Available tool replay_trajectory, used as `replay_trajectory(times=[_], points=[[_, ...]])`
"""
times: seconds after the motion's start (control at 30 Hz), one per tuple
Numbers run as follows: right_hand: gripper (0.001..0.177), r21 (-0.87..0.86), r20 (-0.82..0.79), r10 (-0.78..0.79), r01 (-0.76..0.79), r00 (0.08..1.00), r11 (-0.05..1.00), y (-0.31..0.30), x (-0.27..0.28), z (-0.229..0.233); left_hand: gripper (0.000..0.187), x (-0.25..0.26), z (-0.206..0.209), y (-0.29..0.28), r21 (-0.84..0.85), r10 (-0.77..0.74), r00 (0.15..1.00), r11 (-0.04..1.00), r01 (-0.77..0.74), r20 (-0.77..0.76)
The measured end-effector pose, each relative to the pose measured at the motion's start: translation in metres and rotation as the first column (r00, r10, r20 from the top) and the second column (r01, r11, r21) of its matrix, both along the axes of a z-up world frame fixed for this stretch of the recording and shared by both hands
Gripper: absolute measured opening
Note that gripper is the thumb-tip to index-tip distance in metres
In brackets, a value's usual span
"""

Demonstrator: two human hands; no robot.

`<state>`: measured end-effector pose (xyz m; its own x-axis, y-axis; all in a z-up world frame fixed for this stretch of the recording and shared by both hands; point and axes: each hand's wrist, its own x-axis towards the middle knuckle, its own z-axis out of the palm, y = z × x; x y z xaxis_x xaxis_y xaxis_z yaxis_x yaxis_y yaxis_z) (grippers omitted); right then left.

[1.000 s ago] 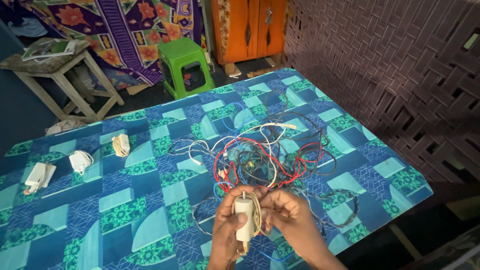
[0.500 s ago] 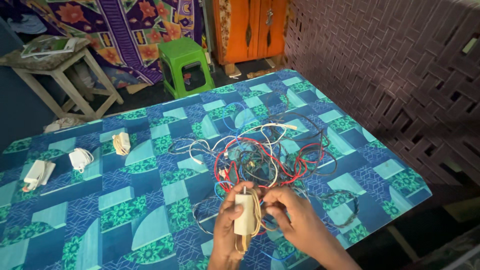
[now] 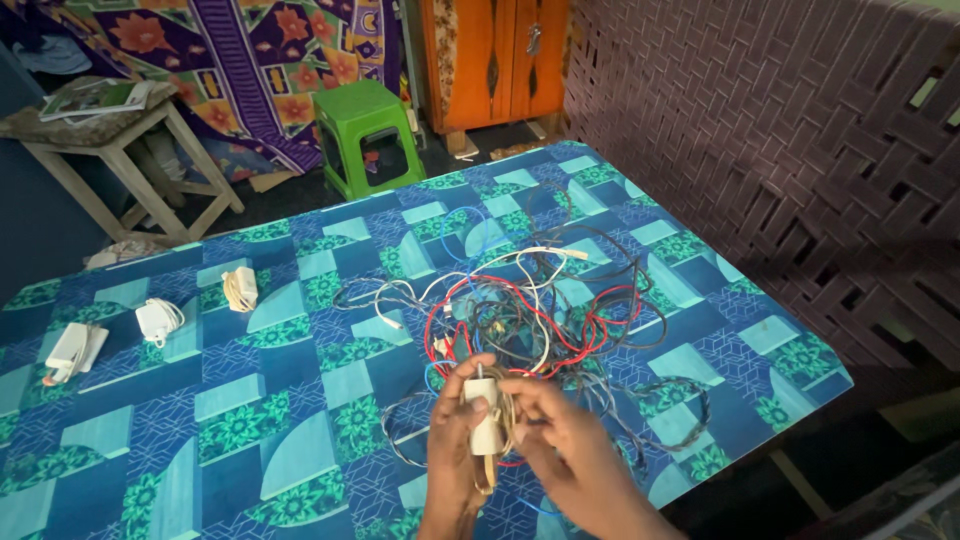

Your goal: The person untangles and coils various charging cables and power adapters on a patterned table. They handle each cable individually, wrapping it neatly and placing it aside. The task continues with multiple cables of different colors and lengths.

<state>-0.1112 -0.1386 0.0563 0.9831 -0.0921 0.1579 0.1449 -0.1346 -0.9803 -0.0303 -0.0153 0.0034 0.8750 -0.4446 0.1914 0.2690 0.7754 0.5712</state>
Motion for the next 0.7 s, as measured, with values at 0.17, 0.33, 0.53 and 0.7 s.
replay_trajectory(times=[0.17, 0.33, 0.53, 0.7], points=[[0.029, -0.036, 0.103, 0.016, -0.012, 0.995, 0.999, 0.009, 0.006, 0.004, 0.051, 0.001, 0.0, 0.002, 0.087, 0.16, 0.987, 0.983, -0.16, 0.003], [0.023, -0.28, 0.158, -0.09, 0.132, 0.983, 0.951, 0.021, 0.013, -0.003, 0.049, 0.002, -0.002, 0.006, 0.036, 0.251, 0.968, 0.968, -0.25, -0.033], [0.022, -0.378, 0.643, -0.064, 0.389, 0.763, 0.84, 0.027, 0.02, -0.043, 0.047, 0.01, 0.01, 0.013, -0.025, 0.369, 0.921, 0.927, -0.375, -0.124], [0.024, -0.336, 0.865, 0.061, 0.483, 0.498, 0.809, 0.011, 0.031, -0.099, 0.05, 0.022, 0.007, 0.021, -0.017, 0.438, 0.895, 0.897, -0.441, -0.087]])
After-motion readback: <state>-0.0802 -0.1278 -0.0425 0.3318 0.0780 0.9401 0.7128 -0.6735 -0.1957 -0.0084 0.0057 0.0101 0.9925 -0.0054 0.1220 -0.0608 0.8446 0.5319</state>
